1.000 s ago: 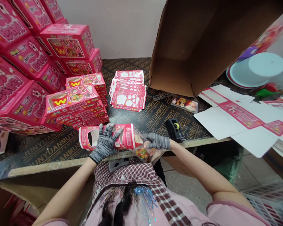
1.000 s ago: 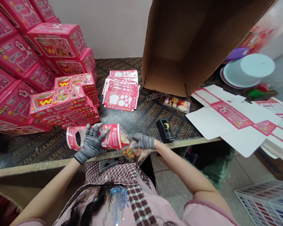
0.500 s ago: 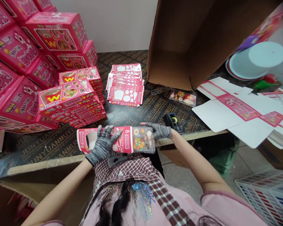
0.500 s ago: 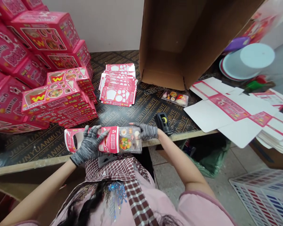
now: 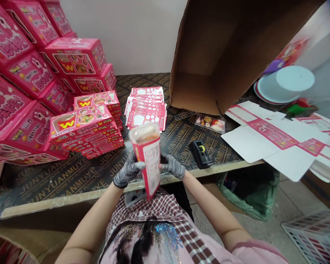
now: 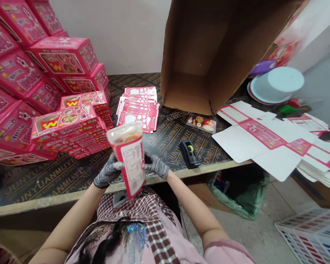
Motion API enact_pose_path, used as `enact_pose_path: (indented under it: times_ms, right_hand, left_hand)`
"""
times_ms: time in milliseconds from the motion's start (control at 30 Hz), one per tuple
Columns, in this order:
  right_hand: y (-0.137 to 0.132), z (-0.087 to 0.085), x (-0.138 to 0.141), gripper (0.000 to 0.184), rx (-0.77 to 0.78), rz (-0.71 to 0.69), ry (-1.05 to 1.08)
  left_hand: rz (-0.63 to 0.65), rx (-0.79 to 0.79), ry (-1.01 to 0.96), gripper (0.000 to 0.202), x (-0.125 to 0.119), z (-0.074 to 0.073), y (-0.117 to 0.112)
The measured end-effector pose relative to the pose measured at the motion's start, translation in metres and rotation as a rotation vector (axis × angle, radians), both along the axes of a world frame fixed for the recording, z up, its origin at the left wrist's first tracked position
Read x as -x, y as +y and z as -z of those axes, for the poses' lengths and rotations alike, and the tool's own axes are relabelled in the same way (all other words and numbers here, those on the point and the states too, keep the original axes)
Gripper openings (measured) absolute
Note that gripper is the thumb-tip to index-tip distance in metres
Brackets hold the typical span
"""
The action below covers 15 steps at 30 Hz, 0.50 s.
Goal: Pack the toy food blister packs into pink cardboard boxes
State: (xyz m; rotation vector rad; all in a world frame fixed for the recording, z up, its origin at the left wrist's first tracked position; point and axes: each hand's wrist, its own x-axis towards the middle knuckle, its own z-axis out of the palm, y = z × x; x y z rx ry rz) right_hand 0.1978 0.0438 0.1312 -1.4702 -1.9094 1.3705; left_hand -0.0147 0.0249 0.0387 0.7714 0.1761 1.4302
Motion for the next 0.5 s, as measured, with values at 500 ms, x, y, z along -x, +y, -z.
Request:
enact_pose_path:
  times_ms: [500]
  right_hand:
    - [0.009,-0.044,-0.004,0.067,-0.223,0.296,-0.187]
  left_hand:
    - [-0.042,0.062,0.127,0.058,-0.050,0.036,0.014]
